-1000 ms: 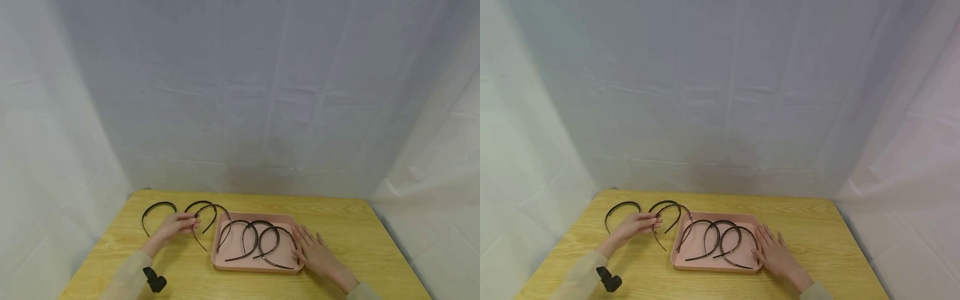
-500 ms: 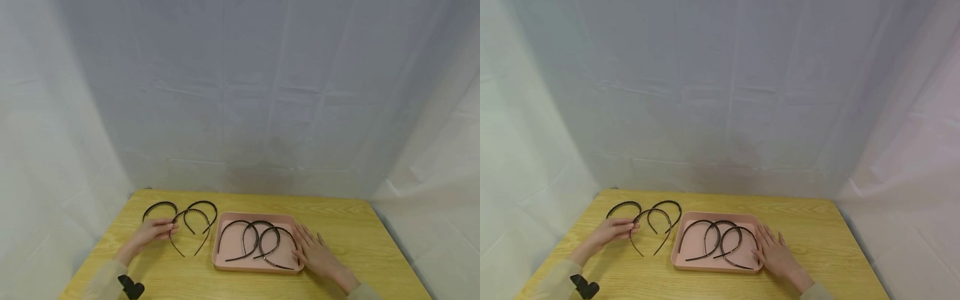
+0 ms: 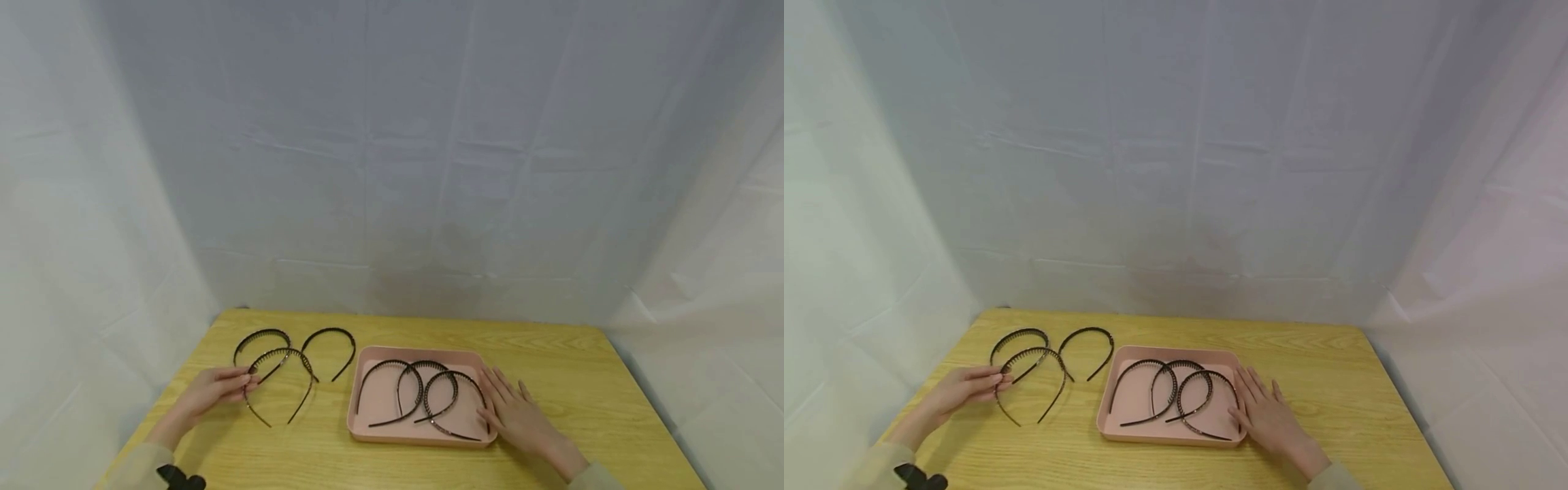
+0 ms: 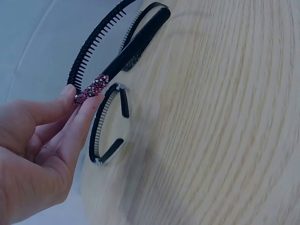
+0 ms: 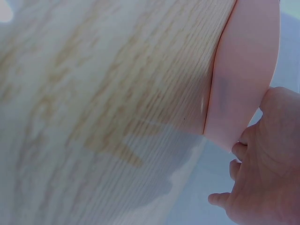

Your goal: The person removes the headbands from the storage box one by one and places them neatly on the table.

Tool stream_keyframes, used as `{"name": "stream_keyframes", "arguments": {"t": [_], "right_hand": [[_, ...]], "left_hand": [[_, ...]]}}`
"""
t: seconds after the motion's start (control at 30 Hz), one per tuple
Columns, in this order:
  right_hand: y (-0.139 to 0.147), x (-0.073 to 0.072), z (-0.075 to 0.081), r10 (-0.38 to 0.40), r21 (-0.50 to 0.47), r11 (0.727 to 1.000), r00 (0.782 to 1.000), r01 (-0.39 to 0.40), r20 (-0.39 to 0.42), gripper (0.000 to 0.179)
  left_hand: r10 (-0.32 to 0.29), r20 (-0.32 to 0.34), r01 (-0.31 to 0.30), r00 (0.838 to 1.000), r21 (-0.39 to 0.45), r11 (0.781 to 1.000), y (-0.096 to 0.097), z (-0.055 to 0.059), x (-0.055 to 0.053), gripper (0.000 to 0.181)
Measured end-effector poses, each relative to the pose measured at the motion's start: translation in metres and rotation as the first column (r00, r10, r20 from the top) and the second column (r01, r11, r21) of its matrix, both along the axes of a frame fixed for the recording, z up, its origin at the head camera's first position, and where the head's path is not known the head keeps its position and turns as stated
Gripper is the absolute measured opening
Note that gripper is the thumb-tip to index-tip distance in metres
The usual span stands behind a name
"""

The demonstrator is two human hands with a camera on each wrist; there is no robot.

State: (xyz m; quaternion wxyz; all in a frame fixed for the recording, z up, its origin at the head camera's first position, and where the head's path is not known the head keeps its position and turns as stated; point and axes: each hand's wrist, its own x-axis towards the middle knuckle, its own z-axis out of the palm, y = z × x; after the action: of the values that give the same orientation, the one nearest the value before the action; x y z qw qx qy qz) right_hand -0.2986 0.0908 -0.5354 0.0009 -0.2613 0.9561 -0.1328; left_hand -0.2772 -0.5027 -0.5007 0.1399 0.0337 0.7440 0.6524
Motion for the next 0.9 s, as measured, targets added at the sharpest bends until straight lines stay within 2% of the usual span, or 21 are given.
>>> {"name": "stream_keyframes", "arguments": {"t": [0.23, 0.43, 0.63, 0.73, 0.9], "right_hand": [[0.0, 0.0, 0.001, 0.002, -0.004, 1.0, 1.0, -0.002, -0.002, 0.066], [0.004, -0.003, -0.012, 0.029, -0.075, 0.997, 0.996, -0.036, -0.089, 0.065], [0.008, -0.008, -0.023, 0.008, -0.066, 0.998, 0.991, -0.017, -0.137, 0.066], [0.008, -0.009, -0.023, -0.002, -0.05, 0.999, 0.991, -0.005, -0.131, 0.067], [0.007, -0.007, -0.021, 0.009, -0.058, 0.998, 0.992, -0.016, -0.124, 0.066]], "left_hand": [[-0.034, 0.019, 0.033, 0.999, 0.042, 0.999, -0.025, -0.007, 0.009, 0.062], [-0.044, 0.078, 0.041, 0.996, 0.039, 0.998, -0.044, -0.01, 0.017, 0.061], [-0.07, 0.119, 0.062, 0.99, 0.074, 0.995, -0.054, -0.016, 0.025, 0.053], [-0.087, 0.124, 0.082, 0.988, 0.05, 0.995, -0.057, -0.02, 0.028, 0.053], [-0.081, 0.145, 0.079, 0.986, 0.021, 0.997, -0.062, -0.021, 0.033, 0.05]]}}
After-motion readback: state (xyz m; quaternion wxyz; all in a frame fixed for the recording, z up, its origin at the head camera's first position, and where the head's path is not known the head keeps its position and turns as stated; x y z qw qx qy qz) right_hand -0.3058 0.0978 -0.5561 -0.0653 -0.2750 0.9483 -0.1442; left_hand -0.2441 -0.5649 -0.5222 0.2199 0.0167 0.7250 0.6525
